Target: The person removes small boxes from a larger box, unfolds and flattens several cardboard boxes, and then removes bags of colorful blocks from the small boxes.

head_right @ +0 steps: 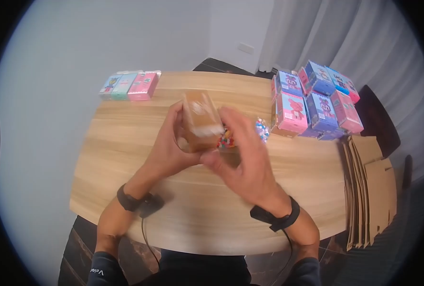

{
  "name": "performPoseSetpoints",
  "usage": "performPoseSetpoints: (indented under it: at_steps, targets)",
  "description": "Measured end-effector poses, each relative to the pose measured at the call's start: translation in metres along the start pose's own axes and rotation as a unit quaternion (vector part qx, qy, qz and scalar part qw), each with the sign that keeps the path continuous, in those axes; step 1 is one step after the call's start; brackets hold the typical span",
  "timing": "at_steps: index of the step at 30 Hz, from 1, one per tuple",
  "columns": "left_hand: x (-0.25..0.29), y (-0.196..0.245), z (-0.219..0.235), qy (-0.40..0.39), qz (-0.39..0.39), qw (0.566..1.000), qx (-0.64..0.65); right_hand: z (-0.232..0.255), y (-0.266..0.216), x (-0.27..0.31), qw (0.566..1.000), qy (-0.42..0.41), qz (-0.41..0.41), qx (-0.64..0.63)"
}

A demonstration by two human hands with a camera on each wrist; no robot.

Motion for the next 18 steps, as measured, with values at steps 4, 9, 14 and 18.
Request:
performPoseSetpoints:
  at_steps: [4,9,14,18]
  targets:
    - [0.002,0.014,-0.011,-0.035,-0.082,0.944,-0.317,0.021,0.025,-0.01,0.991,0.016,-0.109,-0.081]
    - [0.004,0.014,-0.014,-0.051,-0.088,0.923,-0.372,0.009,0.038,-0.005,0.986,-0.047,-0.122,-0.104]
    - [0.001,0.013,-0.012,-0.055,-0.085,0.927,-0.361,0.0,0.056,-0.004,0.964,-0.076,-0.155,-0.204]
    - [0.001,0.004,-0.009,-0.091,-0.094,0.945,-0.299,0.0,0.058,-0.002,0.952,-0.127,-0.195,-0.198]
Point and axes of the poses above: each hand's wrist, its own x-axis away from the middle knuckle, its own z-axis out of the back of the hand, y = z × x, the point moved 8 cm from there along -x, towards the middle knuckle, and after that the axes turned 13 degrees about x, right-handed, at the moved point
